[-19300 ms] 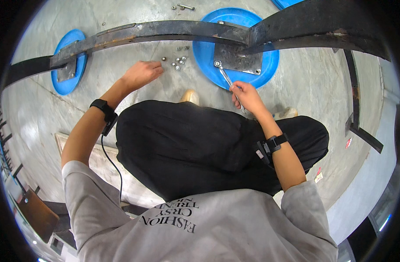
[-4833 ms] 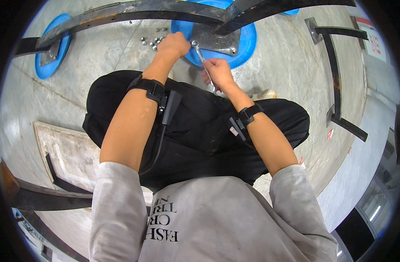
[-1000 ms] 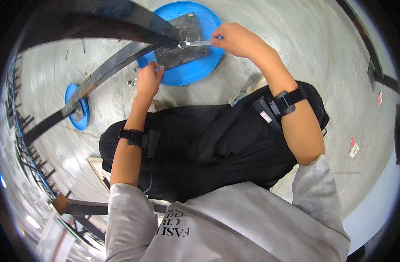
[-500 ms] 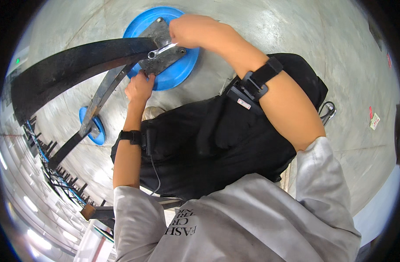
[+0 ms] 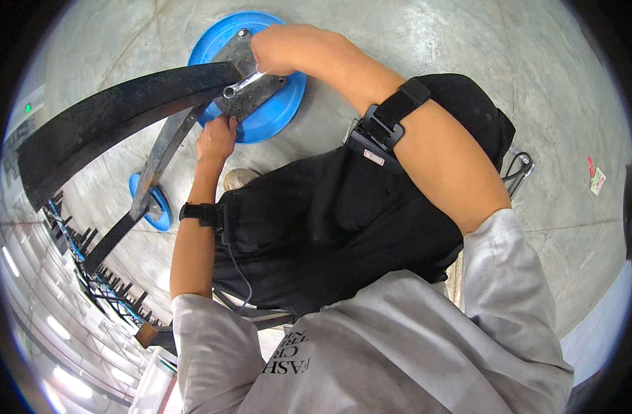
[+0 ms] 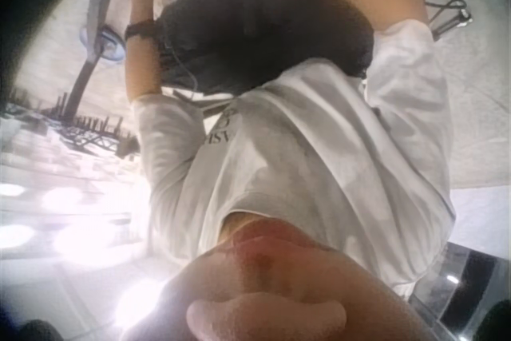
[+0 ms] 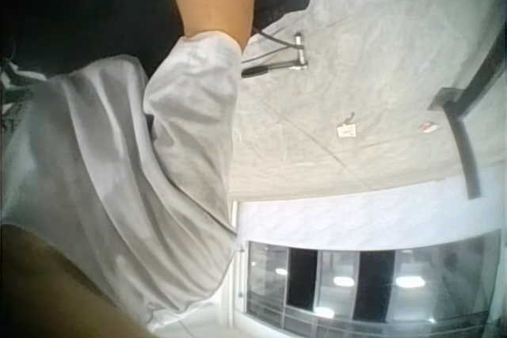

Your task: The person uses a wrench to tighten bolts on a metal frame base resting on blue plastic lids on the floor.

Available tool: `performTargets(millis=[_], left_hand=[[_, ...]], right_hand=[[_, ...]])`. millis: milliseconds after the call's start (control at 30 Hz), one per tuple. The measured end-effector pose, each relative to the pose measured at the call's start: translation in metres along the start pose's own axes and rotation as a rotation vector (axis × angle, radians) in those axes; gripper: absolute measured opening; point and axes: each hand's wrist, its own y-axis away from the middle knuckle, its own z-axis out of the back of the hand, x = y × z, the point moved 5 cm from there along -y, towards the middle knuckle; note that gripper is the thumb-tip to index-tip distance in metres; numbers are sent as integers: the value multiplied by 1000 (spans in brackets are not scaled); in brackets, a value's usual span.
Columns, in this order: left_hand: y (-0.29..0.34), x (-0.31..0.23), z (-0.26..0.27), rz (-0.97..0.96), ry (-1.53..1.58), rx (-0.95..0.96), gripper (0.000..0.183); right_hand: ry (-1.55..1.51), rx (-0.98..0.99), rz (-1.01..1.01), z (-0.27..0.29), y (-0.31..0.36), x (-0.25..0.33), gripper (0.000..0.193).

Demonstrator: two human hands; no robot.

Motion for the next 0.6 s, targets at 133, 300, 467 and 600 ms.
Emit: performTargets(millis=[133,300,467,600], left_hand=[[2,4,1,45,-53,58,41],[8,-7,7,35,-48,54,43],[9,-3,6,-5,-53,-28,42],[8,-7,8,16,-27,22,41]], right_hand=[[22,-19,16,-4,-4,-2,21],[47,9,2,-12,-14,-9,19],[61,27,-17,-16,-16,-11,17],[51,71,9,-18,-18,-12,17]])
